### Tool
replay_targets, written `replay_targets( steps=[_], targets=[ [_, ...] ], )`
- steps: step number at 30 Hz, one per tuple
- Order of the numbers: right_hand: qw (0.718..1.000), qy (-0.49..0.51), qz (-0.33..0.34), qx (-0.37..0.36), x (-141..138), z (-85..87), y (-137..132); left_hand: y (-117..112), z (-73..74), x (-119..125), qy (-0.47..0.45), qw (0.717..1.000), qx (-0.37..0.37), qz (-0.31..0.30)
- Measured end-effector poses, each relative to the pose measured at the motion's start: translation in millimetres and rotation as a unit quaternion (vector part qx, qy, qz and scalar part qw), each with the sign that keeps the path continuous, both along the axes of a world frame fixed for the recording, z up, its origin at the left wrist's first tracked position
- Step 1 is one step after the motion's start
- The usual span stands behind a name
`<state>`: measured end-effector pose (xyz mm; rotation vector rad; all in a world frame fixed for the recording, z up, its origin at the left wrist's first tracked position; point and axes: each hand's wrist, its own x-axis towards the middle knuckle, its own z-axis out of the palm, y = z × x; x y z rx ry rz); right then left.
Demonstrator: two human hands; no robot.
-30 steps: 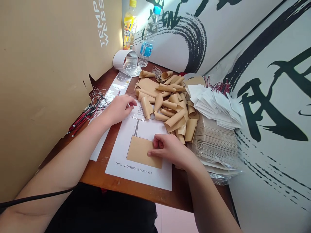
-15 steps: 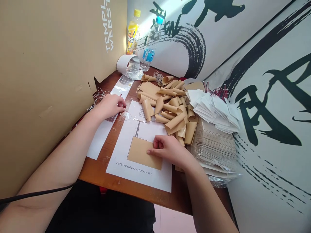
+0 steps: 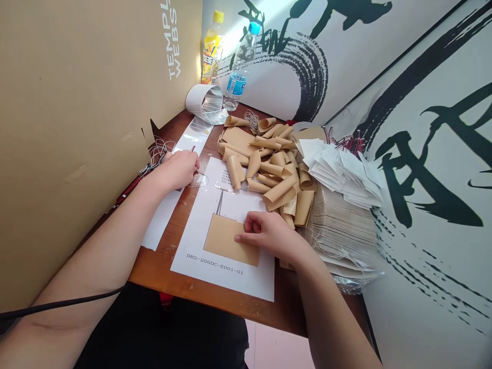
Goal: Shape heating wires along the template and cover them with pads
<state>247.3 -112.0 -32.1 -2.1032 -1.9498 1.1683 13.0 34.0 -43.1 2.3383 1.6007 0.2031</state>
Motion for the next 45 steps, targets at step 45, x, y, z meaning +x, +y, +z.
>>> replay_targets(
  steps=[45],
  targets=[
    [0.92,-0.033,0.246,0.302,-58,-27.2,-32,-4,9.5,4,-0.252,0.946,0.185,0.082]
  ],
)
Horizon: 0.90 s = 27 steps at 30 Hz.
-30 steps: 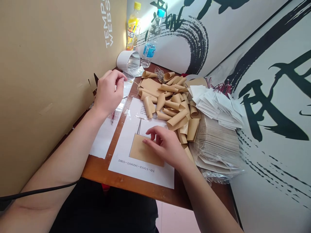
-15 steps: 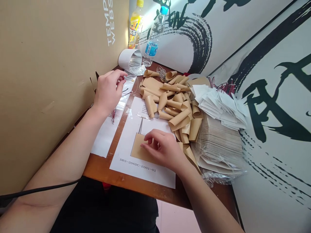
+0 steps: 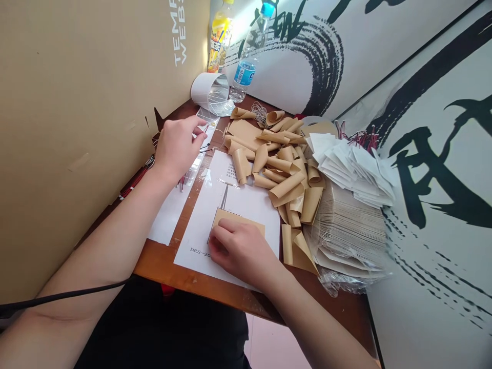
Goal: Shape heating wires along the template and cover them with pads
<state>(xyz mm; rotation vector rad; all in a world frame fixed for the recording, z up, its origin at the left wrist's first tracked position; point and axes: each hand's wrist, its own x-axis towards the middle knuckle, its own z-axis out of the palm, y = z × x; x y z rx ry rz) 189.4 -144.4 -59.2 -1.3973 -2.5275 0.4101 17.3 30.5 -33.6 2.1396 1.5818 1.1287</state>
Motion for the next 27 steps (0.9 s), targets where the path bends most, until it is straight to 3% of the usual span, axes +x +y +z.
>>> replay_targets(
  steps=[6,9,11,14,17,19,23,27],
  targets=[
    [0.999,0.042,-0.002,-0.005,1,-2.0,-1,1,0.1,0,0.036,0.999,0.023,-0.021],
    [0.988,0.142,-0.045,-0.029,3,-1.2,2,0,4.0,0,0.041,0.995,-0.004,-0.086],
    [0.964,0.232,-0.119,-0.045,6,1.2,6,-3,7.5,1,0.056,0.982,-0.067,-0.166],
    [0.897,0.357,-0.247,-0.077,11,4.7,13,-10,12.9,3,0.081,0.94,-0.181,-0.278],
    [0.845,0.429,-0.3,-0.107,15,4.5,21,-17,17.4,8,0.091,0.897,-0.251,-0.352],
    [0.842,0.437,-0.295,-0.112,15,3.0,24,-22,19.6,12,0.093,0.882,-0.27,-0.374],
    [0.861,0.405,-0.295,-0.085,14,0.7,28,-27,21.0,18,0.1,0.869,-0.291,-0.387],
    [0.862,0.393,-0.317,-0.049,22,-1.4,29,-23,20.0,14,0.132,0.881,-0.278,-0.361]
  ],
)
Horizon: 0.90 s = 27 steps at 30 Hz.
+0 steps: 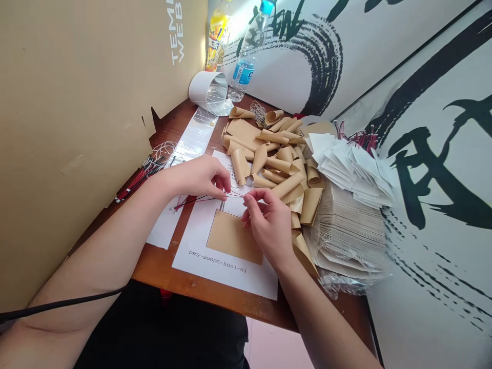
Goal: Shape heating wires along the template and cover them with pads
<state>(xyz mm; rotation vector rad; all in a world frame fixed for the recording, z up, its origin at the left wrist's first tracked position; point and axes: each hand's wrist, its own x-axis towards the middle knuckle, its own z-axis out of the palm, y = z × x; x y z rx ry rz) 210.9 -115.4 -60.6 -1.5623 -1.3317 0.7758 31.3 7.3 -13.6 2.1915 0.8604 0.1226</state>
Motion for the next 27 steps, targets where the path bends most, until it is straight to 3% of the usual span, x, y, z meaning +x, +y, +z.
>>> replay_targets(
  steps=[8,20,27],
  targets=[
    [0.995,0.091,-0.049,0.014,9,-0.6,4,6,-7.5,-3,0.017,0.995,0.095,0.021],
    [0.978,0.143,-0.119,0.096,21,8.6,6,0,-2.6,-1,0.087,0.985,0.108,0.105],
    [0.975,0.156,-0.129,0.091,25,9.1,7,3,-2.4,-1,0.049,0.982,0.16,0.081]
  ],
)
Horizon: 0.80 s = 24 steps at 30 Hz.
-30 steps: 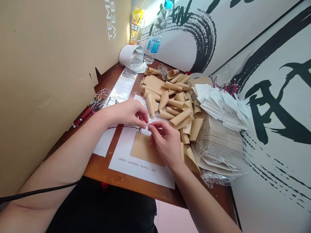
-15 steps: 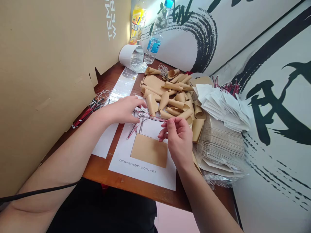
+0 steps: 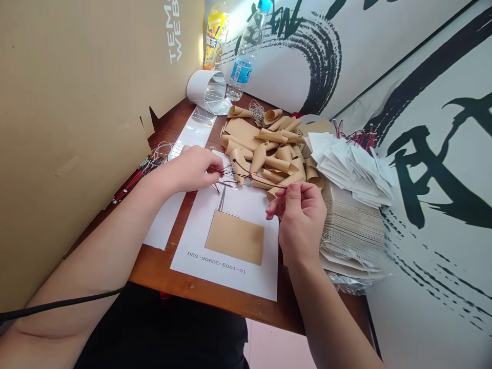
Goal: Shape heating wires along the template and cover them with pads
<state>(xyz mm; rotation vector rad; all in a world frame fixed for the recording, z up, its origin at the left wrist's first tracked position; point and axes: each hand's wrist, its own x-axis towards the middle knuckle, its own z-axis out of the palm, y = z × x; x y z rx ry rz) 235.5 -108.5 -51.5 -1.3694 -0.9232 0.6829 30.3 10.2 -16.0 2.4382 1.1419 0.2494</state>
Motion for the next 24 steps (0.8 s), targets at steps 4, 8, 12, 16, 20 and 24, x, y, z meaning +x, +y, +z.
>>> replay_targets(
  steps=[4,8,12,16,20,24],
  targets=[
    [0.998,-0.023,0.054,-0.033,-7,0.6,-4,0,2.1,-1,-0.036,0.999,-0.029,-0.002],
    [0.993,-0.029,0.1,-0.054,-10,1.1,-6,0,2.3,-3,-0.058,0.996,-0.067,0.006],
    [0.989,-0.082,0.099,-0.068,-5,1.8,-3,0,3.1,-3,-0.08,0.994,-0.071,-0.012],
    [0.963,-0.238,0.116,-0.044,-2,3.1,-3,-3,4.6,-1,-0.053,0.995,-0.073,-0.05],
    [0.97,-0.187,0.139,-0.065,-7,3.1,-6,-10,3.5,4,-0.047,0.989,-0.096,-0.1],
    [0.975,-0.12,0.163,-0.092,-14,1.3,-4,-15,-1.6,11,-0.026,0.985,-0.106,-0.135]
  ],
)
